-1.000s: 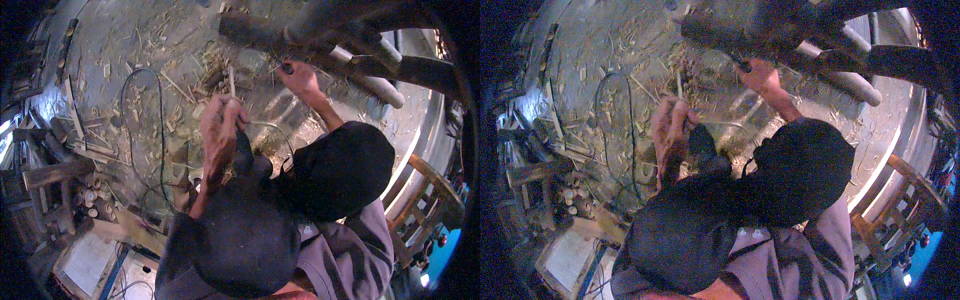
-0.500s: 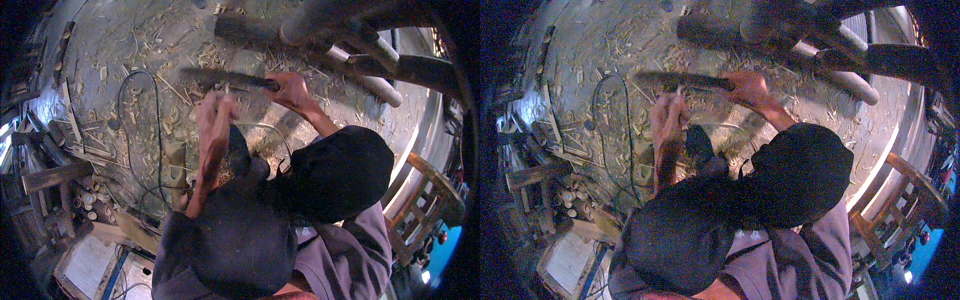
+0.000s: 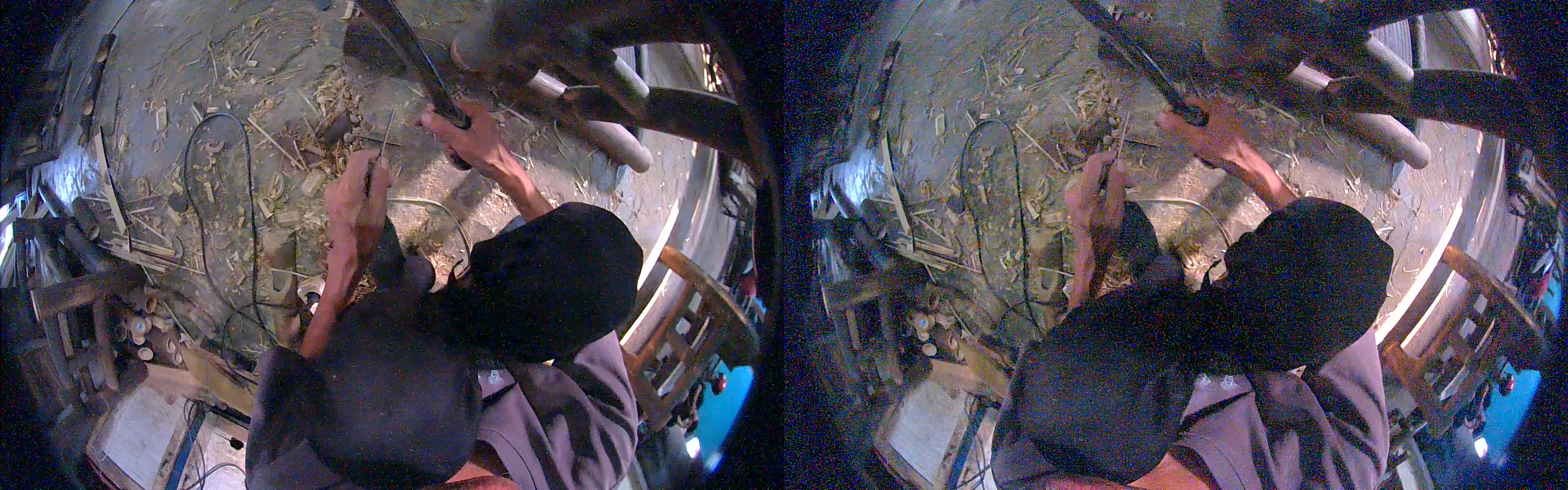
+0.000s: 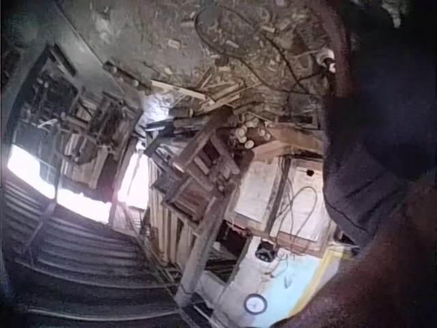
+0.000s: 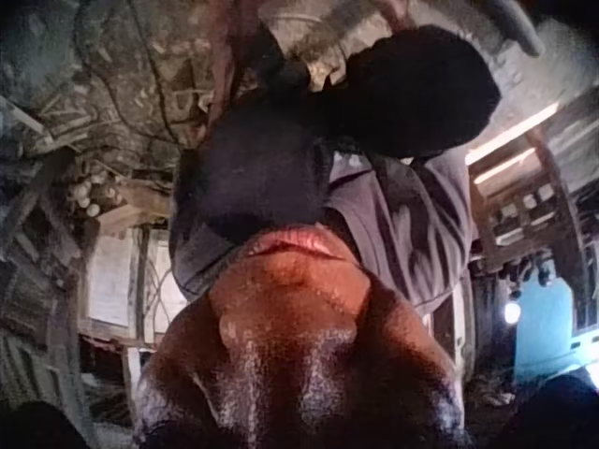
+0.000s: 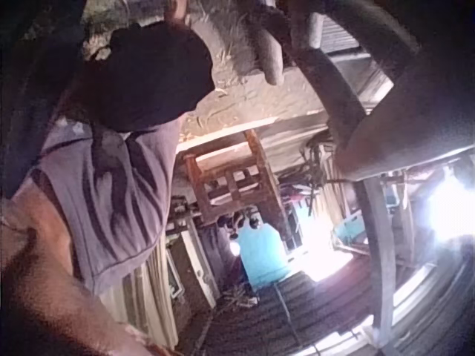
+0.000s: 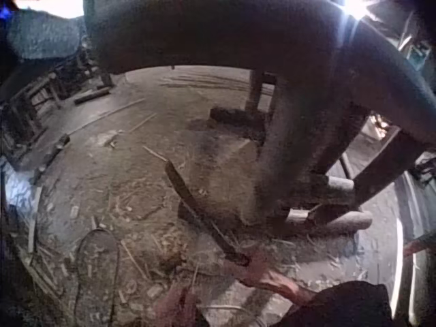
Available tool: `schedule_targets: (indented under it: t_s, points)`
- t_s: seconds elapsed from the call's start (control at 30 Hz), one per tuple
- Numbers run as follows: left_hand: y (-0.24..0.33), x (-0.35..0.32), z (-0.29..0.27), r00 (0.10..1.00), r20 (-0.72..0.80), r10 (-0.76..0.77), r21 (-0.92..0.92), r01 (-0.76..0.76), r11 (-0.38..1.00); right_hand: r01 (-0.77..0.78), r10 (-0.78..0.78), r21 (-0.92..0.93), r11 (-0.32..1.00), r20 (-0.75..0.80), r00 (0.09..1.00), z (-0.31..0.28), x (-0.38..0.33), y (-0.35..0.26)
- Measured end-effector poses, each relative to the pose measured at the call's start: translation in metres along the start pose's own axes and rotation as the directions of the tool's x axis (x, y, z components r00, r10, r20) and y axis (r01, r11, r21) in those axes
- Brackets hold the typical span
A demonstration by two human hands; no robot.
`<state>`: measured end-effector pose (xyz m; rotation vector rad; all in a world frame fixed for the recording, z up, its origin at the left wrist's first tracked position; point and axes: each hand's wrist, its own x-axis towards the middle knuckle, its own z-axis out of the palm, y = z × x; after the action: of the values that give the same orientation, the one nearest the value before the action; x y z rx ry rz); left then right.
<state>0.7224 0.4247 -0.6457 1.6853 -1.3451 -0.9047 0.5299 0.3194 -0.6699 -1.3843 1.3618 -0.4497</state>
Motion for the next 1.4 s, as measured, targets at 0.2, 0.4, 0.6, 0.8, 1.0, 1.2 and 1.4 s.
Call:
schedule_targets:
  t_s: [0.2,0.4,0.6,0.8,1.0,1.2,1.4]
  points:
    - [-0.007,0.004,0.014,0.996,0.008,0.09,0.045,-0.09,0.995,-0.109,0.1,0.142,0.984,0.073,0.992,0.01,0.0,-0.016]
    - [-0.004,0.003,0.015,0.966,0.177,-0.188,-0.276,0.232,0.933,-0.093,0.085,0.272,0.958,0.041,0.995,0.017,0.005,-0.005]
    - [-0.004,0.01,0.014,0.922,0.17,-0.347,-0.38,0.386,0.841,0.08,-0.091,-0.133,0.988,-0.083,0.992,0.007,0.005,0.008]
    - [-0.019,0.022,0.009,0.966,-0.048,-0.255,-0.282,0.232,0.931,0.209,-0.205,-0.596,0.775,0.076,0.976,0.009,-0.018,0.021]
    - [-0.013,0.022,-0.003,0.955,-0.061,-0.289,-0.141,0.278,0.95,0.161,-0.125,-0.636,0.755,0.102,0.987,0.014,-0.013,0.036]
    - [0.011,0.004,-0.021,0.928,-0.133,-0.349,-0.196,0.32,0.927,-0.081,-0.093,-0.566,0.82,-0.272,0.958,-0.002,0.004,0.036]
    - [-0.018,0.019,-0.01,0.964,-0.11,-0.241,-0.153,0.223,0.963,0.246,-0.256,-0.544,0.802,0.059,0.965,0.018,-0.011,0.029]
